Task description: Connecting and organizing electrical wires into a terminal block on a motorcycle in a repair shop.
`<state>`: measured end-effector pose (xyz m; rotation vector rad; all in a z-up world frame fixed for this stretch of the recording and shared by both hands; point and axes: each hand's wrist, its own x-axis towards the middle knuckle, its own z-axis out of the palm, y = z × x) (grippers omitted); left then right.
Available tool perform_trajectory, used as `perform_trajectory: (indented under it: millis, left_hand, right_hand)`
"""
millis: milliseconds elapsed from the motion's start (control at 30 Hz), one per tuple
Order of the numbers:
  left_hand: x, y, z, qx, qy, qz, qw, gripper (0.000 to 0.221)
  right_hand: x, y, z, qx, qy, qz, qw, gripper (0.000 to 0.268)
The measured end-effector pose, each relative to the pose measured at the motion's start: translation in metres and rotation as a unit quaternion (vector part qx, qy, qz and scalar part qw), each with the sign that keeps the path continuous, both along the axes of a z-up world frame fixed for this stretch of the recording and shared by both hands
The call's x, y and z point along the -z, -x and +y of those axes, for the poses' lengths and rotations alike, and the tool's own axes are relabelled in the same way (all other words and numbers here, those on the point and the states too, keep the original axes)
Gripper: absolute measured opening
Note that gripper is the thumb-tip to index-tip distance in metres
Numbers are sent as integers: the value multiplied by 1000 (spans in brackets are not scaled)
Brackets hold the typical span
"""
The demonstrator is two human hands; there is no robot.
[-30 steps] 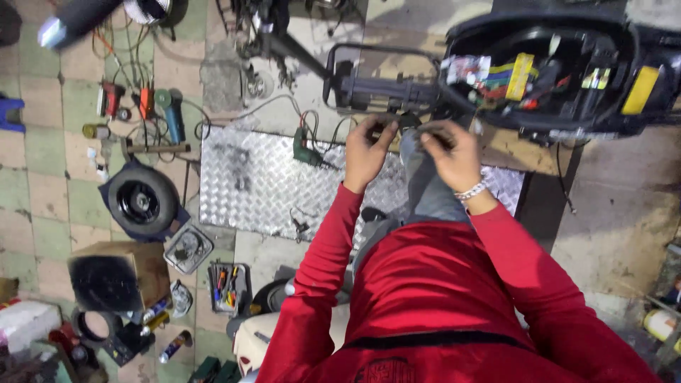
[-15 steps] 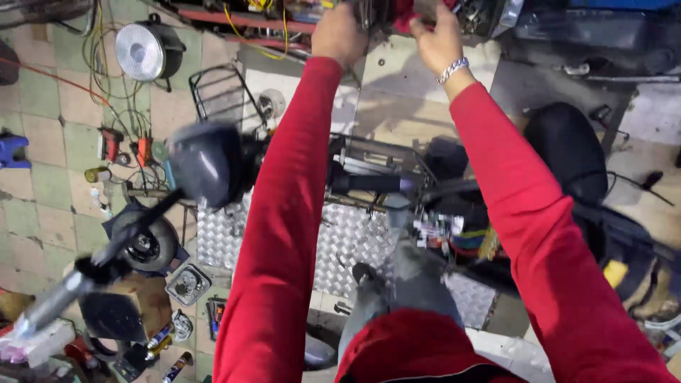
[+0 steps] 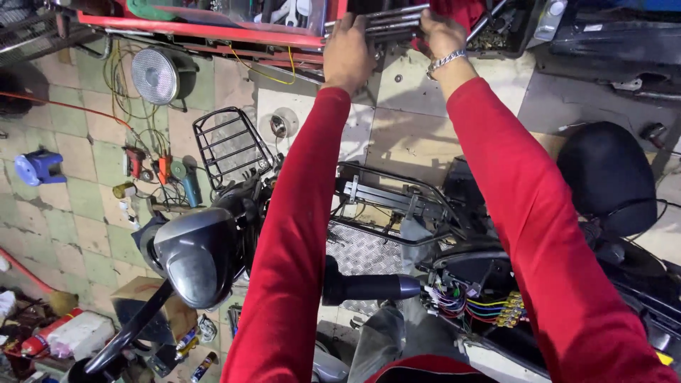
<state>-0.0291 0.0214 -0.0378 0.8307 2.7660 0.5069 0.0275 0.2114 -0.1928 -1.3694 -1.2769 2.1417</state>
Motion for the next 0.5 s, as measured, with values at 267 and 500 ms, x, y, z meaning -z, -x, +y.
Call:
perform_trajectory:
  millis: [267,500]
  left_hand:
    - [-5,20,-2,59,61,103,991,39]
    - [-25,38,4,105,95,149,979,37]
  right_hand:
    - [-65,-2,-13,43,63,-49,996,20]
    - [-130,0,-8,77,141,124,979,10]
